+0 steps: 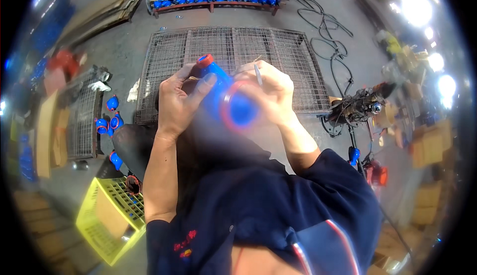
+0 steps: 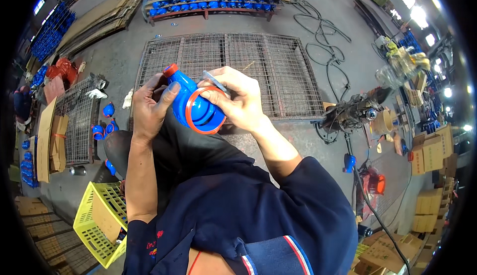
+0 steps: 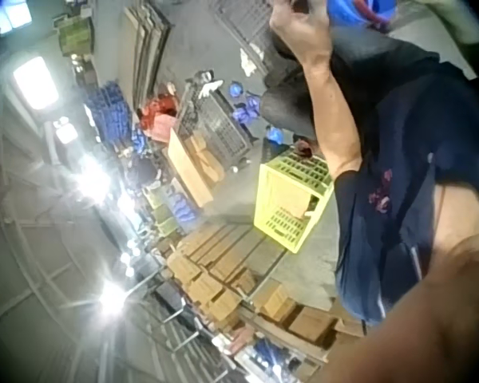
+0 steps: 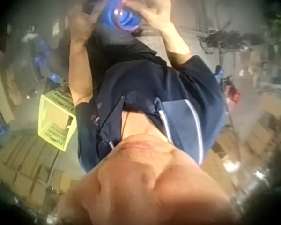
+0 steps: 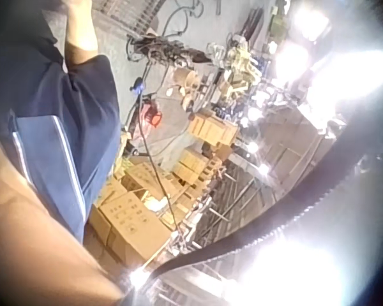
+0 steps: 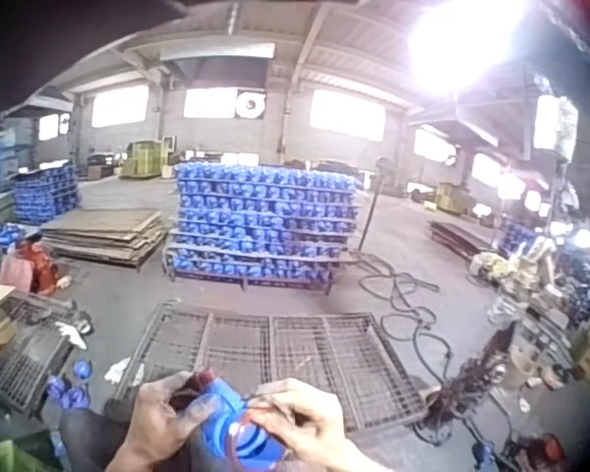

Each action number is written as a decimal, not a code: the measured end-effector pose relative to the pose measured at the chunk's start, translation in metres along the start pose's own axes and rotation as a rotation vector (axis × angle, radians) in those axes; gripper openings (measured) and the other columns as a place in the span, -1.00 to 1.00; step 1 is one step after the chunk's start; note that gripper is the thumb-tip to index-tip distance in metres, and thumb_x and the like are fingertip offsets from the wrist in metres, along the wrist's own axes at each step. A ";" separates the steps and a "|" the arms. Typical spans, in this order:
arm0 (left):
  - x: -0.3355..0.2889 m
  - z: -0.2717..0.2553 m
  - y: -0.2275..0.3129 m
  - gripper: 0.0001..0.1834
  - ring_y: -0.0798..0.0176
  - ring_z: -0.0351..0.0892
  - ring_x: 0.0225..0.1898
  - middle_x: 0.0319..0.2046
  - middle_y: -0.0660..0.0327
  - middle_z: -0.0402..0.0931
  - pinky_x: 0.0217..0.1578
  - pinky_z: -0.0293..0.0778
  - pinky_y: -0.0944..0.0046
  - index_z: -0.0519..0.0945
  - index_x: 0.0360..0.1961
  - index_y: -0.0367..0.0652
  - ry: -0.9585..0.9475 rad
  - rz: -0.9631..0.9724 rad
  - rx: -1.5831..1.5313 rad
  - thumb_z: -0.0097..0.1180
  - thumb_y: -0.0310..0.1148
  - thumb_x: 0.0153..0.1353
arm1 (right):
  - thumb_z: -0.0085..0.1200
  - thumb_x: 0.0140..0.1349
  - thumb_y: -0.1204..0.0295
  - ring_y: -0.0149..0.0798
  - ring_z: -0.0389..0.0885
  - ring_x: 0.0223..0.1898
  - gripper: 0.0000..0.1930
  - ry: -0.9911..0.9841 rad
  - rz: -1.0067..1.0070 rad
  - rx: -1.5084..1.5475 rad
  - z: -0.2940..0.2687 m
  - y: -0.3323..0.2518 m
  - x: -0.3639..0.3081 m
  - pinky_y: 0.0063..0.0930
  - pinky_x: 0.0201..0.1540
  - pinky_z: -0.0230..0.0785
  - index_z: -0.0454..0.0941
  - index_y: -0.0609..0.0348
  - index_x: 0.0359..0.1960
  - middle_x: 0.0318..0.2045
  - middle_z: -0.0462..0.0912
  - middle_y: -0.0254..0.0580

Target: The person holds a blue plastic housing by hand and uses a small file to smooth edges and small openings. The person picks up multiple identical housings one at a time and repeats the filing action on each.

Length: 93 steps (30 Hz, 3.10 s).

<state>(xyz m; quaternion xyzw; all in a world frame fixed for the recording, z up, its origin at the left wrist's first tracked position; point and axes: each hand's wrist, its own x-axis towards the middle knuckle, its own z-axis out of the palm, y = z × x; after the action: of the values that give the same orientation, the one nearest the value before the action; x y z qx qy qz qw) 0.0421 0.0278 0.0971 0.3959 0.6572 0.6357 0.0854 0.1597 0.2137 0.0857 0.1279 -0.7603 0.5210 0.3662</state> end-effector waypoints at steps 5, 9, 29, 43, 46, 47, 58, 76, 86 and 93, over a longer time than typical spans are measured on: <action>0.001 -0.018 -0.053 -0.68 0.37 0.59 -0.51 -0.52 0.20 0.57 -0.40 0.62 0.30 0.56 -0.09 -0.26 0.253 -0.120 -0.248 -0.02 -0.19 0.48 | 0.29 0.19 0.54 -0.31 0.66 -0.13 -0.83 0.120 0.137 0.216 -0.006 0.000 -0.003 -0.40 0.00 0.49 0.65 0.34 -0.21 -0.22 0.70 -0.13; -0.013 -0.059 -0.094 -0.44 0.46 0.02 -0.90 -0.87 0.37 0.11 -0.53 0.60 0.22 0.33 -0.64 -0.06 0.404 -0.302 -0.229 -0.13 0.02 0.50 | 0.31 0.17 0.55 -0.32 0.65 -0.13 -0.83 0.083 0.121 0.257 -0.024 0.004 0.009 -0.40 0.01 0.49 0.66 0.34 -0.23 -0.21 0.70 -0.14; -0.037 -0.030 -0.061 -0.10 -0.31 0.65 -0.14 0.08 -0.41 0.42 -0.41 0.73 0.00 0.26 0.34 -0.27 -0.271 -0.476 -1.207 -0.25 0.36 0.33 | 0.28 0.15 0.41 -0.31 0.53 -0.11 -0.60 -0.769 -0.239 -0.082 0.042 0.003 0.134 -0.47 -0.11 0.40 0.63 0.18 0.05 -0.15 0.60 -0.28; -0.155 -0.168 -0.023 -0.25 -0.26 0.40 0.24 0.23 -0.26 0.31 0.25 0.41 -0.26 0.34 0.26 -0.34 0.757 0.237 -1.360 0.19 0.02 0.24 | 0.15 0.25 0.64 -0.41 0.48 -0.58 -0.66 -0.679 0.053 0.463 0.226 0.001 0.013 -0.52 -0.49 0.34 0.63 0.12 0.06 -0.48 0.51 -0.26; -0.168 -0.172 -0.014 -0.25 -0.29 0.34 0.28 0.23 -0.27 0.30 0.29 0.35 -0.30 0.34 0.25 -0.31 0.833 0.332 -1.388 0.27 -0.03 0.19 | 0.18 0.17 0.69 -0.30 0.56 -0.52 -0.57 -0.652 -0.090 0.515 0.252 -0.007 0.010 -0.45 -0.44 0.44 0.65 -0.02 0.06 -0.47 0.53 -0.24; -0.170 -0.172 -0.012 -0.25 -0.30 0.34 0.27 0.22 -0.28 0.30 0.29 0.34 -0.30 0.34 0.24 -0.32 0.900 0.326 -1.318 0.27 -0.03 0.19 | 0.19 0.14 0.69 -0.28 0.56 -0.51 -0.55 -0.659 -0.167 0.498 0.258 -0.007 0.011 -0.43 -0.43 0.46 0.65 -0.06 0.06 -0.45 0.54 -0.24; -0.149 -0.168 -0.015 -0.27 -0.22 0.41 0.12 0.15 -0.26 0.25 0.39 0.21 -0.22 0.34 0.19 -0.40 0.791 0.371 -1.345 0.22 -0.02 0.22 | 0.33 -0.03 0.58 -0.37 0.54 -0.59 -0.44 -0.599 -0.221 0.336 0.274 0.009 0.005 -0.51 -0.61 0.45 0.69 -0.39 0.03 -0.45 0.52 -0.38; -0.120 -0.161 -0.022 -0.34 -0.23 0.42 0.10 0.16 -0.27 0.28 0.37 0.24 -0.24 0.36 0.24 -0.35 0.652 0.364 -1.373 0.11 -0.04 0.32 | 0.27 -0.14 0.61 -0.41 0.41 -0.66 -0.36 -0.423 -0.330 0.132 0.260 0.010 0.010 -0.54 -0.66 0.34 0.68 -0.33 0.06 -0.52 0.41 -0.36; -0.120 -0.156 -0.021 -0.37 -0.26 0.37 0.16 0.16 -0.26 0.25 0.34 0.32 -0.18 0.31 0.24 -0.39 0.656 0.342 -1.282 0.12 -0.12 0.34 | 0.27 -0.13 0.59 -0.40 0.46 -0.65 -0.36 -0.407 -0.329 0.080 0.256 0.005 0.015 -0.52 -0.65 0.38 0.68 -0.34 0.06 -0.49 0.44 -0.35; -0.110 -0.155 -0.027 -0.37 -0.23 0.40 0.16 0.17 -0.28 0.29 0.32 0.36 -0.15 0.40 0.16 -0.45 0.622 0.326 -1.328 0.18 -0.11 0.29 | 0.27 -0.12 0.58 -0.42 0.40 -0.67 -0.38 -0.421 -0.321 0.050 0.249 0.007 0.012 -0.54 -0.66 0.34 0.68 -0.29 0.06 -0.53 0.37 -0.37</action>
<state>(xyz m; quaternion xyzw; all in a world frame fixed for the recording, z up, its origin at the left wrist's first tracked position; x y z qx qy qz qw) 0.0098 -0.1571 0.0572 0.1557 0.0624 0.9856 0.0216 0.0416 -0.0015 0.0424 0.3613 -0.7766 0.4368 0.2748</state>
